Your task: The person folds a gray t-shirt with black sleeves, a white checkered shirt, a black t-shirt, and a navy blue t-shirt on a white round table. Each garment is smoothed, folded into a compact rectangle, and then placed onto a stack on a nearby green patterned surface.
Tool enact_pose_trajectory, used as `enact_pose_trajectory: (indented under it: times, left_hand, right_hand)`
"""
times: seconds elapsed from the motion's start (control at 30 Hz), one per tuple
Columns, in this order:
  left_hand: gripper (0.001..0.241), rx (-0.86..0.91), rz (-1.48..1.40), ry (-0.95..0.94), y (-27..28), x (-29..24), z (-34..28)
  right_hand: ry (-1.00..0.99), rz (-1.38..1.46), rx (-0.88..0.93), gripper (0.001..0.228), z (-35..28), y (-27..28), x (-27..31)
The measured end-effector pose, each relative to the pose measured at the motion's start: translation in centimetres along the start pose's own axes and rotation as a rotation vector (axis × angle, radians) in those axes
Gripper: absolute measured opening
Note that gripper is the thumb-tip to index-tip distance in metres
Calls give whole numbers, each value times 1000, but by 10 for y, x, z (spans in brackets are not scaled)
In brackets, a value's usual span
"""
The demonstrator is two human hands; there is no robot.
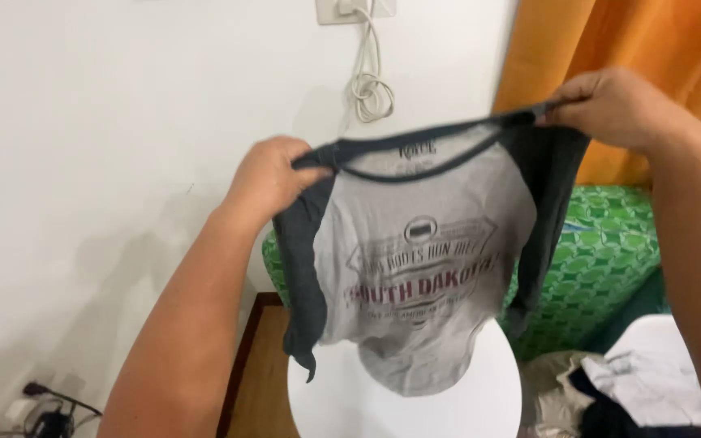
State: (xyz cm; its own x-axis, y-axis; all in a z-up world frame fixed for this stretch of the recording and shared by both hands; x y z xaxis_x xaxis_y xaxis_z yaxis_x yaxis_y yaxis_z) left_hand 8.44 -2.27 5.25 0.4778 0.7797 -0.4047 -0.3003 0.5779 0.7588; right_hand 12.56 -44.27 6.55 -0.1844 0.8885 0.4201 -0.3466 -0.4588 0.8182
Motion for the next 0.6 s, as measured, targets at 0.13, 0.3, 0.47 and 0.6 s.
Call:
enact_pose_trajectory:
  times: [0.13, 0.3, 0.47, 0.6]
  left_hand:
    - [23, -220, -206, 28, 31, 18, 33]
    - [22, -239, -561, 111, 5, 61, 60]
    - [26, -444, -775, -136, 12, 45, 54]
    - [28, -308, -412, -106, -2, 43, 40]
  right_hand:
    - [-30, 159, -139, 19, -1, 34, 8]
    - [-96, 149, -153, 20, -22, 31, 34]
    - [-149, 611, -199, 20, -32, 19, 18]
    - [-136, 252, -118, 22, -41, -2, 12]
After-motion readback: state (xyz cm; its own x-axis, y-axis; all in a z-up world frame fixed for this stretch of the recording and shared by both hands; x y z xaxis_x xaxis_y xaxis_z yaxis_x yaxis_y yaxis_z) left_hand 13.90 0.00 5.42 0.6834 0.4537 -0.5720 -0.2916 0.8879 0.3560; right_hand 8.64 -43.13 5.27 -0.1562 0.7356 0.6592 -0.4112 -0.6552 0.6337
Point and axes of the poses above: each hand's wrist, its own z-axis towards the middle knuckle, its own y-axis out of the back of the hand, x = y × z, the point moved 10 cm from there along z, towards the middle knuckle, and after that the axes turned 4 degrees about -x, right-handed, at the moved point
